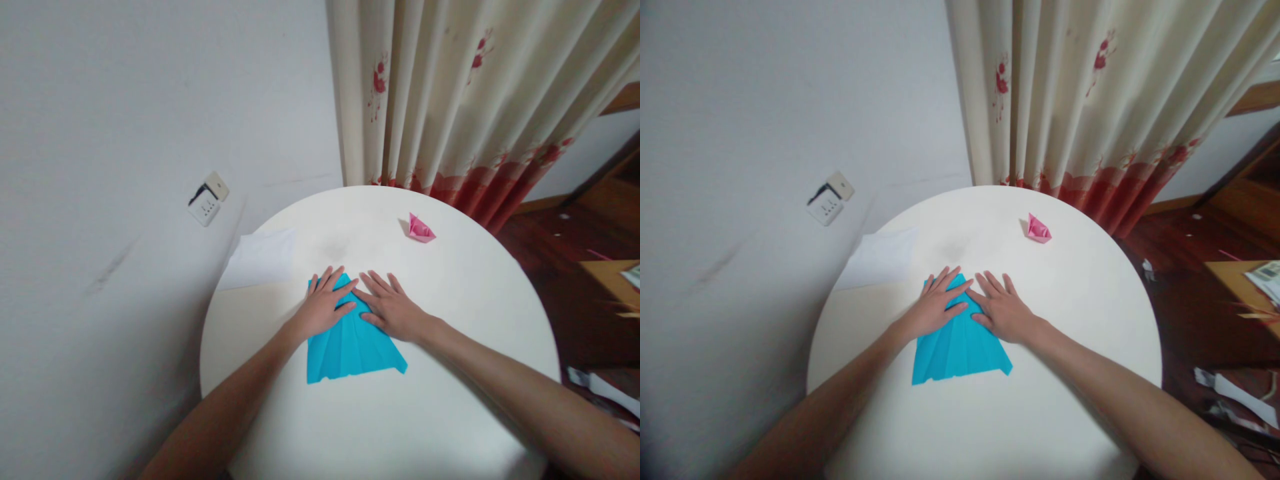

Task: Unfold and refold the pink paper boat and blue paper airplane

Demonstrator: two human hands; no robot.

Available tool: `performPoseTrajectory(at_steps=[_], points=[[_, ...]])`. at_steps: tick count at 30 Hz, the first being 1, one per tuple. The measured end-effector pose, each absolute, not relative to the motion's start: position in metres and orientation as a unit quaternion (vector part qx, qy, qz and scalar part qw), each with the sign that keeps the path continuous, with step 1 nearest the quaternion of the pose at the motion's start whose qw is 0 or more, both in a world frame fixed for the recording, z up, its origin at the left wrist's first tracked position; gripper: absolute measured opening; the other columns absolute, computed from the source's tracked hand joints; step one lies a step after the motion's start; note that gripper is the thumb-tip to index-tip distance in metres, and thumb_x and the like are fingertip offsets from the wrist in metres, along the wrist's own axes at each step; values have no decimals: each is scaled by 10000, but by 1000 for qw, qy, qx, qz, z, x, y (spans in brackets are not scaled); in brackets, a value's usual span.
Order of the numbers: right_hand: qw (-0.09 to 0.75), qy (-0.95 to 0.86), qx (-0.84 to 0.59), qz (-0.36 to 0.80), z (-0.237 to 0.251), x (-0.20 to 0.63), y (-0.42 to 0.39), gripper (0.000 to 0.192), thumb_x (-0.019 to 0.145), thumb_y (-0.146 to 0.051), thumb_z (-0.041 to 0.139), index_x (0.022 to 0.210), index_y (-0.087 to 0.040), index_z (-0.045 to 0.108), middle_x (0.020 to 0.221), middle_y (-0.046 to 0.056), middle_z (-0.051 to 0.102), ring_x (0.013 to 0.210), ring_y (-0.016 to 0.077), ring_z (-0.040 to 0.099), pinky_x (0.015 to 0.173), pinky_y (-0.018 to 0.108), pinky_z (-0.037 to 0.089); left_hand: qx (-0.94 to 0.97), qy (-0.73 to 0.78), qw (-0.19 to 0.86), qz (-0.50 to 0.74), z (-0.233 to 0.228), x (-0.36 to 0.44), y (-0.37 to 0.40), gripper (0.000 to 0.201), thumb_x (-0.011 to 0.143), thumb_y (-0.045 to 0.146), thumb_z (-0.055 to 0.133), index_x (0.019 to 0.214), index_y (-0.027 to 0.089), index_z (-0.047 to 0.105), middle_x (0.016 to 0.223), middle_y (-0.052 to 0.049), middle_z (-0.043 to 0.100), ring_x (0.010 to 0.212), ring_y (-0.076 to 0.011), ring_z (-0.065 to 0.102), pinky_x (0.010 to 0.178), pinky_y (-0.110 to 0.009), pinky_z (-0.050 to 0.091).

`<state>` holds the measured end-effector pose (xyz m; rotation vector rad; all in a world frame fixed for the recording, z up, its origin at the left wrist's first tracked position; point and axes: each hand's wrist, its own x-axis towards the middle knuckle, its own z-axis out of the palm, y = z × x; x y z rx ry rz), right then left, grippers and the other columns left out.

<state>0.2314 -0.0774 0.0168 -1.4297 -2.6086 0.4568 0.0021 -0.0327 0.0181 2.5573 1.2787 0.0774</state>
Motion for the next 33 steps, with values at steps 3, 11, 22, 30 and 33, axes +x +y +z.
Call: performPoseTrajectory(at_steps=[3, 11, 22, 30, 33], points=[[64, -865, -474, 153, 18, 231, -78, 643, 1013, -574, 358, 1577, -273, 293, 1668, 126, 129, 1533, 358, 80, 1181, 668, 109, 883, 450, 135, 12, 20, 4, -36, 591, 1002, 568, 394, 1559, 406, 276, 1683, -7, 129, 1547, -337, 40, 1202, -644, 80], [72, -864, -476, 148, 18, 231, -79, 638, 1013, -590, 332, 1567, -273, 324, 1667, 118, 143, 1534, 348, 89, 1188, 656, 110, 868, 479, 127, 9, 18, 7, -37, 696, 994, 594, 374, 1595, 288, 202, 1679, -26, 134, 1549, -327, 28, 1210, -632, 71], [71, -864, -476, 148, 16, 232, -78, 655, 1010, -602, 320, 1577, -276, 293, 1669, 112, 133, 1535, 344, 79, 1189, 656, 104, 874, 466, 140, 20, 18, 3, -35, 620, 988, 603, 394, 1561, 404, 270, 1683, 2, 130, 1546, -343, 40, 1202, -636, 82], [70, -864, -476, 150, 17, 232, -79, 658, 1009, -605, 321, 1574, -267, 304, 1667, 120, 137, 1534, 348, 82, 1189, 657, 107, 875, 466, 133, 17, 18, 3, -35, 621, 993, 594, 386, 1566, 392, 262, 1683, -2, 130, 1547, -340, 39, 1203, -631, 84], [71, -863, -477, 149, 17, 232, -79, 654, 1010, -603, 321, 1571, -267, 313, 1665, 118, 145, 1534, 343, 89, 1191, 651, 114, 874, 467, 131, 20, 16, 4, -35, 646, 989, 607, 380, 1574, 363, 253, 1681, -10, 139, 1547, -340, 46, 1206, -625, 80]])
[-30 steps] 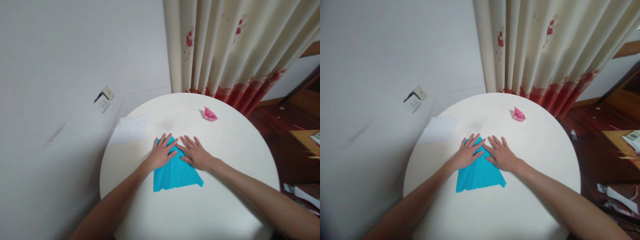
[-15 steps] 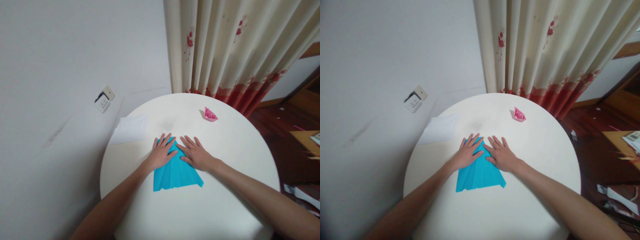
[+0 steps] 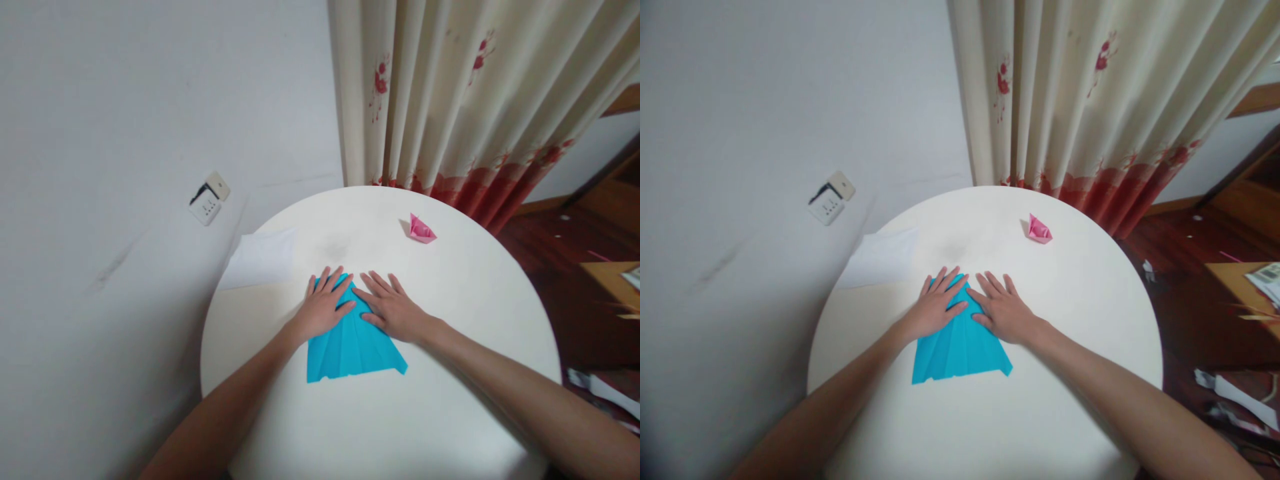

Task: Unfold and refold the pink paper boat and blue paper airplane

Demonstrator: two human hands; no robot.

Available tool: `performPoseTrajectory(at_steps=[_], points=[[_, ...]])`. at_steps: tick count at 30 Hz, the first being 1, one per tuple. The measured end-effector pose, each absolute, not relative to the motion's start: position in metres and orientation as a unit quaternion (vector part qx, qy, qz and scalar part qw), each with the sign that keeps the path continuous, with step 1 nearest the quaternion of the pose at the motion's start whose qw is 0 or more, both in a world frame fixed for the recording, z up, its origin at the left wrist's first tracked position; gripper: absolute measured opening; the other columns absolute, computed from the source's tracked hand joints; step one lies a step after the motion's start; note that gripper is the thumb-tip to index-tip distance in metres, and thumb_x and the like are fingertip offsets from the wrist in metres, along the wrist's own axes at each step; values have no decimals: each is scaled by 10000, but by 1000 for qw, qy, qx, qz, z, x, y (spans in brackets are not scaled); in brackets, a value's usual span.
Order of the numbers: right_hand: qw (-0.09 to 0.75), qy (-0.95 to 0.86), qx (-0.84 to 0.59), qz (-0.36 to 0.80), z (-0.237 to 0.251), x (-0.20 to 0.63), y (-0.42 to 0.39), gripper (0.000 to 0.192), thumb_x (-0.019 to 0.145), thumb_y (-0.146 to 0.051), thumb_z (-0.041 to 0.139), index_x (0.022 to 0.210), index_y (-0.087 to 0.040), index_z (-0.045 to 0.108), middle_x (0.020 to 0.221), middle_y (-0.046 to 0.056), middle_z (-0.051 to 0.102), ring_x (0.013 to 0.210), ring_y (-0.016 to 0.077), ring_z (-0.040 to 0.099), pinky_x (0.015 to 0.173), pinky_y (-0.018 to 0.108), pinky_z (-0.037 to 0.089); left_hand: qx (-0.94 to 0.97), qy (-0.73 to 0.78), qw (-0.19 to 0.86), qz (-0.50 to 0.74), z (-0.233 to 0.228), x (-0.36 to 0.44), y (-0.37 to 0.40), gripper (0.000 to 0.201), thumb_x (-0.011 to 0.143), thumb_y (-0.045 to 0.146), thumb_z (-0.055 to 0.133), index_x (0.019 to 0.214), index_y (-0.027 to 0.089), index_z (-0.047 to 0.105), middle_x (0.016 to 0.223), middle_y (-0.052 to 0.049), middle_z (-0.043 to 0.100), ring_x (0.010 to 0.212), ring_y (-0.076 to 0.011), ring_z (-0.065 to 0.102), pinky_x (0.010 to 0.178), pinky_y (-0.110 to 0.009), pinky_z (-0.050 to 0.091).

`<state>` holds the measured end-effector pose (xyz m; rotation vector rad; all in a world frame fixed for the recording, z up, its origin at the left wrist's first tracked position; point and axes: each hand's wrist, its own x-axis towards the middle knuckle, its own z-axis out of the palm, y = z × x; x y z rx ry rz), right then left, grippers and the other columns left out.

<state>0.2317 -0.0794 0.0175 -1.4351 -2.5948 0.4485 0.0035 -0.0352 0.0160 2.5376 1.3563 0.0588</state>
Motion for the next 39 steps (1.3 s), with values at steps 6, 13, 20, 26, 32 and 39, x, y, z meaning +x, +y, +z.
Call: performPoseTrajectory(at_steps=[6, 13, 20, 26, 32, 39], points=[[74, -865, -476, 144, 15, 232, -79, 651, 1010, -607, 313, 1571, -278, 312, 1668, 107, 141, 1535, 343, 91, 1192, 652, 114, 872, 472, 130, 17, 16, 4, -35, 683, 985, 613, 378, 1585, 323, 228, 1680, -17, 136, 1548, -335, 40, 1211, -620, 72], [70, -864, -473, 157, 16, 232, -78, 665, 1010, -617, 291, 1577, -269, 296, 1670, 116, 125, 1537, 340, 64, 1190, 655, 100, 869, 477, 130, 11, 18, 6, -35, 706, 985, 604, 391, 1590, 285, 218, 1678, -28, 143, 1549, -326, 36, 1218, -609, 66], [67, -863, -476, 158, 18, 232, -79, 663, 1011, -611, 300, 1577, -267, 296, 1670, 114, 118, 1537, 339, 63, 1193, 649, 96, 869, 476, 133, 18, 18, 5, -36, 702, 979, 608, 405, 1585, 296, 233, 1676, -35, 161, 1548, -331, 50, 1216, -610, 69], [69, -864, -474, 152, 17, 232, -79, 662, 1011, -611, 302, 1576, -266, 298, 1669, 118, 131, 1535, 344, 74, 1190, 657, 104, 871, 474, 128, 12, 23, 6, -36, 650, 985, 586, 423, 1569, 342, 275, 1676, -23, 169, 1547, -332, 68, 1213, -612, 98], [70, -864, -473, 155, 16, 232, -78, 668, 1010, -612, 303, 1576, -257, 300, 1668, 124, 132, 1536, 345, 73, 1190, 657, 98, 879, 460, 122, 4, 23, 2, -35, 602, 990, 579, 426, 1552, 416, 289, 1681, 2, 151, 1546, -337, 63, 1208, -611, 126], [65, -863, -477, 152, 18, 231, -79, 660, 1012, -606, 306, 1574, -260, 307, 1668, 121, 130, 1535, 346, 75, 1192, 654, 102, 856, 503, 101, 54, 13, 3, -29, 551, 1006, 532, 416, 1529, 368, 371, 1663, -31, 229, 1543, -323, 116, 1215, -587, 155]])
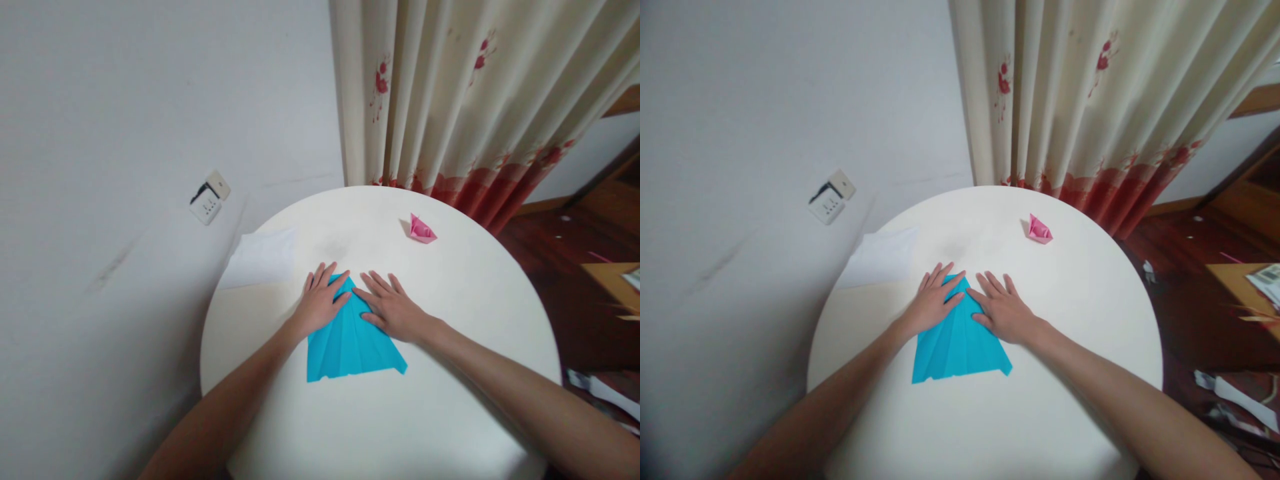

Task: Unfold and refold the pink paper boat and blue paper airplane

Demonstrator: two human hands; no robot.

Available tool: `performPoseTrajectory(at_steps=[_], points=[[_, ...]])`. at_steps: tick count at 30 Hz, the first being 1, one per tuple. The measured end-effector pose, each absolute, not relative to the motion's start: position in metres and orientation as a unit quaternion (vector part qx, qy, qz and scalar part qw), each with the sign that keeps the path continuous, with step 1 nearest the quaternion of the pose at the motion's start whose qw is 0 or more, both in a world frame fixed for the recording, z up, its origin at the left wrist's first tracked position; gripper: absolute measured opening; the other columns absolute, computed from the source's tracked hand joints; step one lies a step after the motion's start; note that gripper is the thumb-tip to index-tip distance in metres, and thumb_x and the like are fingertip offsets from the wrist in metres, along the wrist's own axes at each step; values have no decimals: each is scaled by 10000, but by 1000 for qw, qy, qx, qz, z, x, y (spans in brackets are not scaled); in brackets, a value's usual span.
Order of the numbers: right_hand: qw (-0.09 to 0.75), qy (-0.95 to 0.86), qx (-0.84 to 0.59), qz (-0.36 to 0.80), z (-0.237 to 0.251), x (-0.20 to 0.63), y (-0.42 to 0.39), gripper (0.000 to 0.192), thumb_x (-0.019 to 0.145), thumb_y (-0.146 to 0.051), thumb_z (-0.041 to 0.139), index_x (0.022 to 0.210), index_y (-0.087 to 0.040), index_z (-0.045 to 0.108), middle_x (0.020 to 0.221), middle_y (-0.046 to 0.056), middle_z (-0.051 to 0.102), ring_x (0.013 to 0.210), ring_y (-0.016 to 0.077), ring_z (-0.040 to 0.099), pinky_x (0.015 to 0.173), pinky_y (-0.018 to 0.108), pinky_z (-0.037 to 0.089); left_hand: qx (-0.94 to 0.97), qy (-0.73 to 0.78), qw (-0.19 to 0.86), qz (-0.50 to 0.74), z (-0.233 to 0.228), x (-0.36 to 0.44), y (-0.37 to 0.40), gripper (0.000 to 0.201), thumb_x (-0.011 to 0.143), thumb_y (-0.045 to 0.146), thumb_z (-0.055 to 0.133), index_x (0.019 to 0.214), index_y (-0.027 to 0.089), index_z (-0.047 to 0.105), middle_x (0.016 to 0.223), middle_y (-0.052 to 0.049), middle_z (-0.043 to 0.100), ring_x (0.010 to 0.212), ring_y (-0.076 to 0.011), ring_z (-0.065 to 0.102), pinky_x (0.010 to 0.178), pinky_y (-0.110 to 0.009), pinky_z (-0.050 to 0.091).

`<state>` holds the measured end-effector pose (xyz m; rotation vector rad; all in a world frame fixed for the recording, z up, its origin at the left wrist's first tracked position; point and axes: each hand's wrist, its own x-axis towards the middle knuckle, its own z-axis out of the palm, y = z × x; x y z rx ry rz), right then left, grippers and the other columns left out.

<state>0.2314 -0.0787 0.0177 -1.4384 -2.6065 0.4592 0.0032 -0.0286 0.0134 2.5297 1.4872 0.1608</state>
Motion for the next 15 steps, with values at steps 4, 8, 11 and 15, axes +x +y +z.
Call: performPoseTrajectory(at_steps=[4, 8, 11, 15], points=[[64, -864, -476, 153, 19, 232, -79, 659, 1012, -602, 310, 1574, -258, 307, 1668, 124, 132, 1535, 350, 75, 1192, 656, 97, 845, 521, 87, 85, 11, 1, -23, 538, 1002, 489, 456, 1504, 299, 429, 1634, -70, 298, 1520, -334, 200, 1208, -572, 202], [68, -864, -473, 157, 20, 232, -79, 653, 1015, -594, 309, 1576, -259, 303, 1669, 120, 131, 1535, 347, 76, 1196, 650, 92, 842, 524, 74, 103, 19, -13, -12, 502, 966, 415, 554, 1412, 187, 537, 1491, -141, 474, 1393, -308, 419, 1169, -462, 326], [69, -864, -472, 164, 20, 232, -79, 653, 1015, -597, 309, 1577, -266, 300, 1671, 112, 121, 1536, 347, 66, 1196, 649, 83, 828, 546, 70, 103, 28, -26, -4, 438, 901, 391, 651, 1278, 169, 627, 1272, -137, 597, 1194, -298, 556, 1069, -436, 423], [69, -861, -472, 175, 20, 232, -79, 676, 1011, -623, 262, 1582, -261, 286, 1674, 111, 109, 1538, 341, 50, 1196, 649, 64, 807, 572, 109, 95, 34, -38, 1, 411, 834, 377, 724, 1171, 156, 643, 1114, -119, 638, 1061, -281, 606, 963, -399, 466]])
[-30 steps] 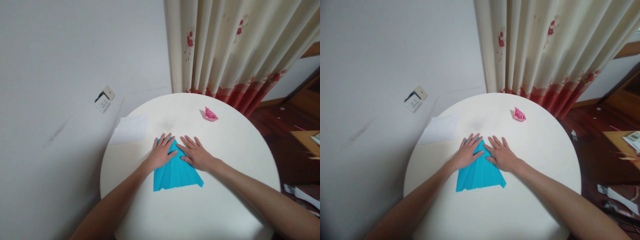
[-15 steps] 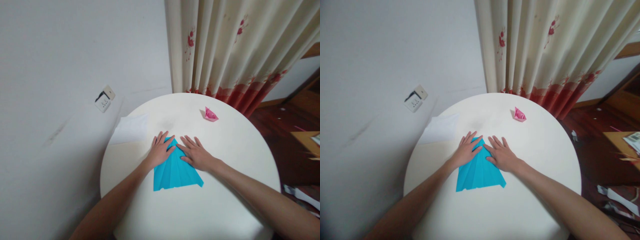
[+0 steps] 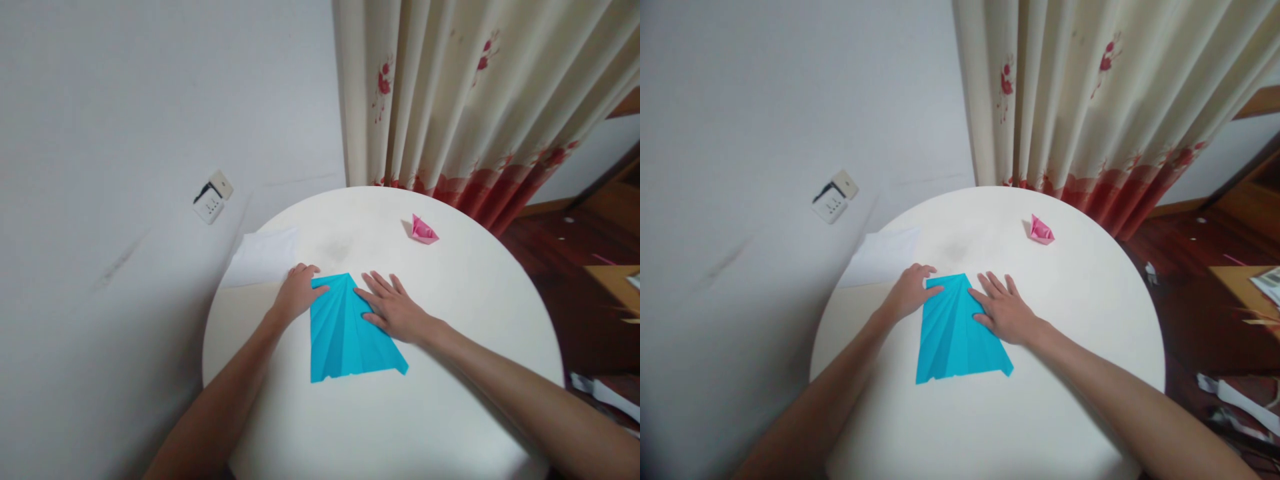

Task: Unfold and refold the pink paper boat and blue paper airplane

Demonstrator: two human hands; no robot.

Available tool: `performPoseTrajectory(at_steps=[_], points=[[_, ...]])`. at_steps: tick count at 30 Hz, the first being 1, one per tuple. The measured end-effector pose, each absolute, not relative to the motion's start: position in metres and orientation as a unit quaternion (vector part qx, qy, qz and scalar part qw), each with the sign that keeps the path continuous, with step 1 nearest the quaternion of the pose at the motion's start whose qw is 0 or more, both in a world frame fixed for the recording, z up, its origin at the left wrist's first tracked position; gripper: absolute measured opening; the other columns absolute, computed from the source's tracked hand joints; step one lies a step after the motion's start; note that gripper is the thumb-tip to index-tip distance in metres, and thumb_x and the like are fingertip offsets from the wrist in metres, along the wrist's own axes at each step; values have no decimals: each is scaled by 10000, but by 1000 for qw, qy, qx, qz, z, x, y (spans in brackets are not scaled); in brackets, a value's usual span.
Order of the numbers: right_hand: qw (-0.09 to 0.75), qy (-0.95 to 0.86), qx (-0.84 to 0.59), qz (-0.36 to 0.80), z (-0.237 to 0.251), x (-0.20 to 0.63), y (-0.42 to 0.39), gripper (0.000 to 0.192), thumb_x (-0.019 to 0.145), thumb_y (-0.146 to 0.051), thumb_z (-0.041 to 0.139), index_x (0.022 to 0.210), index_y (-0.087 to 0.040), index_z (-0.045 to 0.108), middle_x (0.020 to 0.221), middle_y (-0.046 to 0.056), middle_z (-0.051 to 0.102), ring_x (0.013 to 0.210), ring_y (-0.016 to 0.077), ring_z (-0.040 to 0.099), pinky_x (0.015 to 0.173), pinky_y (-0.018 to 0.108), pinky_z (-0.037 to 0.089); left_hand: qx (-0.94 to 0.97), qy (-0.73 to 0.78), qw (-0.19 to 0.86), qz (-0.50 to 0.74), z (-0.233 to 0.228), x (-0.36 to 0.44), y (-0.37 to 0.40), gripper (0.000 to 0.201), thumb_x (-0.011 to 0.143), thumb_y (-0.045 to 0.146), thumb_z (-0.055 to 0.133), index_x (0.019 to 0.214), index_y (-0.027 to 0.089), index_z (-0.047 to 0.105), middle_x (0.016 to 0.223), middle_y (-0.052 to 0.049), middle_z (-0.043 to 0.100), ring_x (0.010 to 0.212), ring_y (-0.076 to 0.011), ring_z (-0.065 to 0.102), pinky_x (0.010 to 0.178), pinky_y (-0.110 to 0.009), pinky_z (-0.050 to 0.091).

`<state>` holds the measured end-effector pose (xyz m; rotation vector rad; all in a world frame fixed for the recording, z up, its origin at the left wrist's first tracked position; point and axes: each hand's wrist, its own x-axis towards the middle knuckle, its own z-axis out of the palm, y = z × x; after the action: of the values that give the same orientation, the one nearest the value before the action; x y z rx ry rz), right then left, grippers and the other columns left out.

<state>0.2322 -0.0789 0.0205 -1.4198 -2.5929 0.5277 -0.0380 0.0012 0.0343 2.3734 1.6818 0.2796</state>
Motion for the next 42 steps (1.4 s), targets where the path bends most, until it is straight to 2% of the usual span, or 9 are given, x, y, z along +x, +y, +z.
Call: performPoseTrajectory(at_steps=[5, 9, 14, 19, 24, 28, 33, 38, 42], points=[[65, -860, -472, 181, 21, 232, -79, 682, 1009, -629, 257, 1579, -257, 293, 1674, 117, 106, 1538, 344, 42, 1194, 652, 53, 782, 599, 153, 85, 33, -43, 6, 334, 784, 349, 760, 1028, 156, 641, 909, -69, 658, 884, -244, 634, 796, -337, 477], [64, -860, -474, 177, 21, 232, -79, 674, 1012, -619, 268, 1583, -261, 281, 1674, 114, 106, 1538, 339, 42, 1196, 647, 56, 790, 579, 162, 118, 30, -43, 7, 187, 763, 306, 756, 841, 180, 641, 865, -46, 629, 845, -221, 617, 770, -323, 468], [64, -862, -472, 174, 18, 232, -77, 667, 1012, -611, 289, 1581, -262, 288, 1675, 116, 100, 1539, 338, 34, 1195, 649, 59, 806, 527, 179, 203, 35, -36, 3, 55, 800, 167, 643, 780, 190, 597, 833, -23, 614, 787, -183, 609, 759, -308, 474], [68, -863, -471, 168, 17, 232, -77, 661, 1013, -603, 302, 1577, -259, 297, 1673, 122, 110, 1538, 342, 49, 1195, 648, 67, 818, 462, 225, 258, 47, -22, -7, 38, 863, 179, 590, 865, 205, 618, 928, -18, 691, 892, -180, 652, 830, -307, 510], [69, -865, -470, 163, 15, 232, -77, 667, 1012, -606, 299, 1578, -253, 297, 1670, 125, 121, 1537, 344, 64, 1196, 646, 83, 887, 354, 239, 174, 53, -16, -20, 186, 895, 325, 664, 1057, 234, 653, 1169, -40, 699, 1109, -209, 642, 1016, -348, 471], [71, -865, -471, 160, 14, 232, -77, 671, 1012, -613, 285, 1582, -261, 282, 1672, 116, 119, 1539, 338, 67, 1195, 644, 92, 917, 319, 213, 112, 48, -15, -24, 255, 892, 442, 681, 1049, 241, 680, 1244, -53, 682, 1241, -237, 586, 1096, -374, 421], [67, -864, -472, 162, 15, 232, -77, 677, 1010, -619, 282, 1583, -259, 279, 1673, 117, 114, 1538, 340, 63, 1194, 648, 89, 921, 324, 192, 102, 43, -12, -23, 248, 936, 373, 634, 1142, 243, 680, 1210, -58, 670, 1203, -229, 594, 1087, -358, 425], [65, -864, -470, 168, 18, 232, -77, 683, 1009, -622, 283, 1590, -263, 256, 1672, 124, 118, 1538, 346, 56, 1188, 657, 86, 925, 314, 192, 97, 44, -14, -21, 453, 921, 305, 657, 1368, 292, 586, 1300, -66, 606, 1222, -228, 559, 1088, -371, 423], [65, -864, -470, 169, 18, 232, -77, 668, 1014, -603, 299, 1586, -260, 269, 1673, 124, 114, 1538, 345, 61, 1189, 655, 83, 942, 272, 189, 62, 48, -20, -17, 378, 935, 331, 637, 1312, 333, 647, 1420, -65, 551, 1327, -256, 490, 1148, -426, 356]])
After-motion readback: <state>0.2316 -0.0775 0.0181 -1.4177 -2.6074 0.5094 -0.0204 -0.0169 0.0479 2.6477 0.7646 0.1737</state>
